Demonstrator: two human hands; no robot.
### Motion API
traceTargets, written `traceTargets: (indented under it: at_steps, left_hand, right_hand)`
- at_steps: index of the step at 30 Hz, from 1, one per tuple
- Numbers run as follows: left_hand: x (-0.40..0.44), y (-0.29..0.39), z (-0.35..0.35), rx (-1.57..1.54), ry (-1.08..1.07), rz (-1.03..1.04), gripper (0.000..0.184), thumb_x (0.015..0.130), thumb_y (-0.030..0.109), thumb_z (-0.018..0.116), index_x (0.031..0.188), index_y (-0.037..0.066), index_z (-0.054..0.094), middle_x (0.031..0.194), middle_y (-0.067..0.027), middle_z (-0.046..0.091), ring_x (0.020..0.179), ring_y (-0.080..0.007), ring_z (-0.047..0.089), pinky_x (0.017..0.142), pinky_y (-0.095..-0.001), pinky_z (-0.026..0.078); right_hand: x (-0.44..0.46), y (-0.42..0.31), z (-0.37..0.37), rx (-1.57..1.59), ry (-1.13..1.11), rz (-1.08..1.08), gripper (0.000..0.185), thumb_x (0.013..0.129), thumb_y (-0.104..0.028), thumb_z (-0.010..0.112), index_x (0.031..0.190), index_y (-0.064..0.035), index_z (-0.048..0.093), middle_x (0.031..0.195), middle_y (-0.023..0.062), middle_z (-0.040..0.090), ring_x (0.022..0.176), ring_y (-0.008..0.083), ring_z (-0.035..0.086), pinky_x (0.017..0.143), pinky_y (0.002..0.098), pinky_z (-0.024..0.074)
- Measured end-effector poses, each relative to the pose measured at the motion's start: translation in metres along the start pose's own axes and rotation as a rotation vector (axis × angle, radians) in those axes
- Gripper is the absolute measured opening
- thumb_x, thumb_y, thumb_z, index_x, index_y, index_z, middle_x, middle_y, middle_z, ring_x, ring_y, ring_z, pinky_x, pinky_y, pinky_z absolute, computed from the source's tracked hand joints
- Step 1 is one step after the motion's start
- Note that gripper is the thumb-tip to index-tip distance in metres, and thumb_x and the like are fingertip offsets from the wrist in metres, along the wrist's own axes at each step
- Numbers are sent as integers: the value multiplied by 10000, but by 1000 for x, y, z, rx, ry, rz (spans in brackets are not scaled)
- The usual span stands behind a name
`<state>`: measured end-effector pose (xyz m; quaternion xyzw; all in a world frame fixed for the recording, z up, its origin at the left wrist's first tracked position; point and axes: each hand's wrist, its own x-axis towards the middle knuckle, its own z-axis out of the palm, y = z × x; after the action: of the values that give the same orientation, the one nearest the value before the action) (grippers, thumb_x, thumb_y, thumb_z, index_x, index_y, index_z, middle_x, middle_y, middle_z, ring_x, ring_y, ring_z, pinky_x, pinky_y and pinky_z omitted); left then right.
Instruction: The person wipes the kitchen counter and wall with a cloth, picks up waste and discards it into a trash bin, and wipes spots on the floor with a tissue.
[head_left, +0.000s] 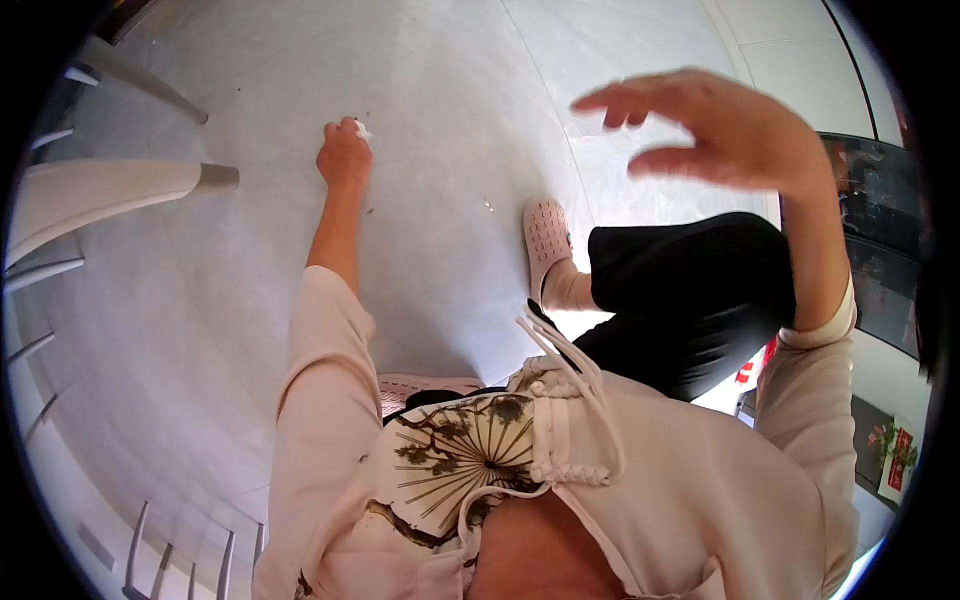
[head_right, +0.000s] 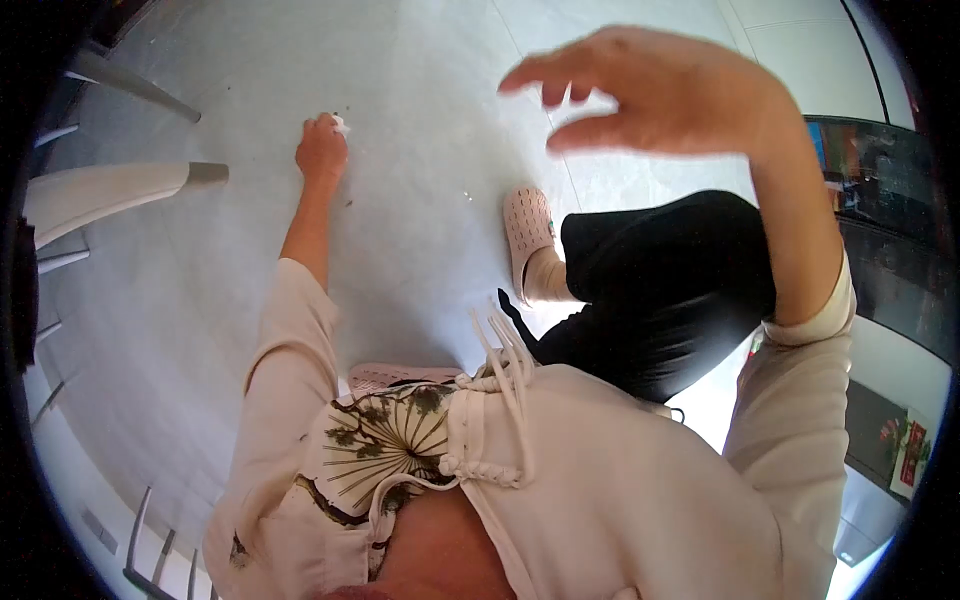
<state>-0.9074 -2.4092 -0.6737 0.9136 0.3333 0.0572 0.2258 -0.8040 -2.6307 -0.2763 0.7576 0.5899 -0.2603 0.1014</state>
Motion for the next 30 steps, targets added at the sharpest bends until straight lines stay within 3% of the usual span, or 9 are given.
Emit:
traceTargets:
  at_steps: [5, 12, 15, 18, 20, 21, 22, 24, 30]
  left_hand:
    - [-39, 40, -2, -440, 131, 204, 129, 808, 195, 534, 920, 146, 576, 933, -74, 544, 821, -283, 576, 693, -419, 484]
    - [-176, 99, 112, -367, -310, 792, 159, 861, 234, 520, 948, 102, 544, 938, -115, 559, 792, -262, 583, 636, -392, 484]
    - [-155, 100, 91, -433, -62, 979, 87, 843, 168, 539, 862, 91, 575, 786, -92, 573, 747, -266, 577, 682, -396, 469]
    - [-97, 81, 55, -560, -124, 415, 62, 753, 108, 607, 811, 89, 596, 819, -83, 593, 741, -265, 568, 629, -387, 466]
    - [-64, 54, 42, -215, 84, 389, 39, 751, 72, 578, 787, 85, 569, 773, -75, 561, 711, -269, 560, 608, -369, 462]
    - [-49, 52, 22, -549, -6, -18, 72, 777, 79, 537, 839, 104, 563, 824, -65, 549, 739, -268, 558, 621, -348, 464]
    - [-27, 45, 4, -37, 136, 200, 93, 809, 95, 503, 882, 121, 555, 917, -63, 533, 778, -262, 567, 639, -341, 473]
    - [0, 51, -22, -34, 119, -104, 111, 805, 63, 504, 892, 108, 558, 983, -52, 508, 827, -270, 573, 680, -360, 486]
    - [19, 105, -26, -39, 251, -67, 151, 786, 55, 532, 930, 83, 566, 909, -81, 526, 799, -254, 571, 682, -353, 479]
  right_hand:
    - [-4, 35, -31, 100, 143, 97, 408, 884, -219, 559, 1266, -107, 468, 1107, 107, 586, 959, 222, 582, 864, 361, 474]
    - [29, 92, 13, 52, -88, 312, 384, 878, -242, 579, 1241, -144, 506, 1010, 107, 621, 939, 229, 593, 851, 364, 487]
    - [78, 122, 33, 168, -72, 144, 431, 843, -312, 603, 1228, -138, 518, 1035, 142, 631, 947, 278, 595, 840, 361, 464]
    - [108, 166, 73, 408, -144, 43, 414, 874, -243, 563, 1253, -101, 480, 1091, 140, 604, 999, 264, 584, 854, 363, 468]
    - [108, 188, 95, 430, -261, 70, 457, 850, -287, 580, 1247, -85, 479, 1118, 146, 592, 1016, 272, 573, 858, 359, 457]
    - [110, 196, 107, 419, -275, 40, 466, 835, -303, 588, 1230, -75, 490, 1108, 142, 596, 1016, 273, 570, 857, 361, 451]
    - [122, 214, 129, 458, -275, -48, 489, 809, -376, 607, 1192, -83, 523, 1033, 140, 627, 989, 297, 574, 839, 376, 454]
    - [149, 233, 143, 430, -376, -155, 453, 831, -327, 585, 1191, -61, 515, 1077, 132, 606, 1012, 282, 562, 847, 377, 448]
    - [261, 266, 197, 721, -206, -611, 431, 828, -333, 591, 1148, -48, 547, 1052, 133, 616, 976, 280, 574, 836, 376, 452]
